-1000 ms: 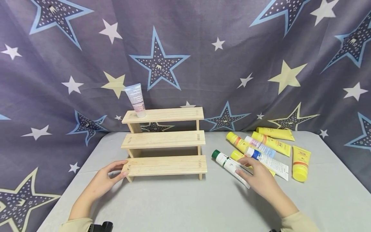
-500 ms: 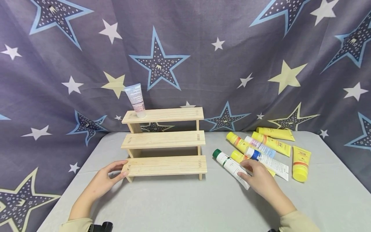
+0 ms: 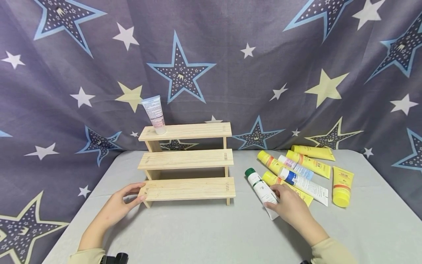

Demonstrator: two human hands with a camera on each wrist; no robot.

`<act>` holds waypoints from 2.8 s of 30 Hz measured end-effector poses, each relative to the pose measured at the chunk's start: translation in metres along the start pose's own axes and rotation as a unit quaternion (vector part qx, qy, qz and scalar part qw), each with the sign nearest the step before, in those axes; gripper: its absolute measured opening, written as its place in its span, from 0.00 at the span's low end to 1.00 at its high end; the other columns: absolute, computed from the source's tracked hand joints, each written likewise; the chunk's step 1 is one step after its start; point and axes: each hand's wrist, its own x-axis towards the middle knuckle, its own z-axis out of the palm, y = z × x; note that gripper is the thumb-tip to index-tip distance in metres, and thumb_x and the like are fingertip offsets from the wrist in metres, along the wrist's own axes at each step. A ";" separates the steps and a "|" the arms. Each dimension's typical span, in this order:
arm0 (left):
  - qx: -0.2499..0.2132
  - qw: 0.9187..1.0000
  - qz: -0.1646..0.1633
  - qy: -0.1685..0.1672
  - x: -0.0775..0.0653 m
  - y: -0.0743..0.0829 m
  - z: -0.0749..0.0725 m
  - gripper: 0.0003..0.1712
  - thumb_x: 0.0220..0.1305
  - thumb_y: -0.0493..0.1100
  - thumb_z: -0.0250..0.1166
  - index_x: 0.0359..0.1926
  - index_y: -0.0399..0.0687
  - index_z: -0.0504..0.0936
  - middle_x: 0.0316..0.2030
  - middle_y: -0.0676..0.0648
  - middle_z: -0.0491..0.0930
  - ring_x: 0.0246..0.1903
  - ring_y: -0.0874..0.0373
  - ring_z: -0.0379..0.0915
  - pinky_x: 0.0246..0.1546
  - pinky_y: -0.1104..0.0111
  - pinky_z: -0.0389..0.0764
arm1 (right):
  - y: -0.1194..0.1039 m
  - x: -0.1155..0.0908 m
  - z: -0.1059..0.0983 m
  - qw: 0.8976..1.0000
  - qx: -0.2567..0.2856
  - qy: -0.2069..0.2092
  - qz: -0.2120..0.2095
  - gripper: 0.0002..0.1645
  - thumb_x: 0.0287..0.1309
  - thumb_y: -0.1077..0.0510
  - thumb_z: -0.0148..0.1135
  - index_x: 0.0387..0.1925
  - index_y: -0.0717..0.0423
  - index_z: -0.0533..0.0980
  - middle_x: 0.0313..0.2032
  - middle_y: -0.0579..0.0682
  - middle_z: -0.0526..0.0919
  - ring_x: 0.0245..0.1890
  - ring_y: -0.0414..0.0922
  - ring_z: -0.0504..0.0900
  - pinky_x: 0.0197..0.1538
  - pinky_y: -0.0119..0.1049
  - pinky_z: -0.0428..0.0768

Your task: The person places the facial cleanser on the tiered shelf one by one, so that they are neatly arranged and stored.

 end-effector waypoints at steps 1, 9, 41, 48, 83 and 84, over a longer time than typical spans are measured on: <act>0.000 1.000 0.001 0.000 0.000 0.000 0.000 0.28 0.63 0.54 0.69 0.61 0.51 0.78 0.50 0.43 0.83 0.56 0.41 0.75 0.59 0.42 0.68 | 0.000 0.000 0.000 1.000 0.003 -0.008 0.005 0.33 0.50 0.51 0.77 0.51 0.68 0.77 0.39 0.55 0.82 0.35 0.47 0.77 0.37 0.47 0.77; 0.002 1.000 0.001 -0.001 0.000 0.001 0.000 0.28 0.63 0.54 0.69 0.61 0.50 0.78 0.50 0.43 0.83 0.57 0.41 0.75 0.59 0.42 0.68 | 0.001 -0.002 0.003 1.000 0.013 -0.022 0.017 0.36 0.52 0.48 0.75 0.53 0.70 0.74 0.35 0.53 0.82 0.31 0.45 0.74 0.32 0.41 0.73; -0.001 1.000 -0.014 -0.005 0.000 0.001 -0.001 0.29 0.64 0.56 0.68 0.62 0.51 0.77 0.50 0.43 0.83 0.56 0.41 0.75 0.59 0.41 0.68 | -0.005 0.007 -0.009 0.973 0.118 0.199 0.010 0.22 0.51 0.56 0.77 0.47 0.62 0.82 0.32 0.56 0.85 0.26 0.38 0.75 0.28 0.29 0.73; -0.012 1.000 -0.010 -0.004 -0.001 0.001 0.000 0.28 0.63 0.55 0.69 0.61 0.52 0.78 0.50 0.44 0.83 0.56 0.42 0.76 0.59 0.43 0.68 | -0.010 0.013 -0.014 0.959 0.167 0.225 0.048 0.30 0.54 0.54 0.75 0.54 0.68 0.79 0.43 0.64 0.85 0.32 0.33 0.77 0.32 0.23 0.75; -0.005 1.000 -0.012 -0.003 -0.001 0.002 -0.001 0.28 0.63 0.56 0.69 0.61 0.52 0.78 0.50 0.44 0.83 0.57 0.41 0.75 0.60 0.42 0.67 | -0.062 0.046 -0.071 0.912 0.284 0.295 0.011 0.25 0.54 0.56 0.75 0.53 0.60 0.81 0.35 0.36 0.82 0.28 0.36 0.80 0.29 0.23 0.77; -0.004 1.000 -0.012 -0.003 -0.001 0.002 -0.001 0.28 0.63 0.56 0.69 0.61 0.52 0.78 0.50 0.44 0.83 0.57 0.41 0.75 0.60 0.42 0.67 | -0.064 0.048 -0.072 0.912 0.286 0.294 0.004 0.25 0.54 0.56 0.75 0.53 0.61 0.81 0.35 0.36 0.82 0.28 0.36 0.80 0.29 0.23 0.77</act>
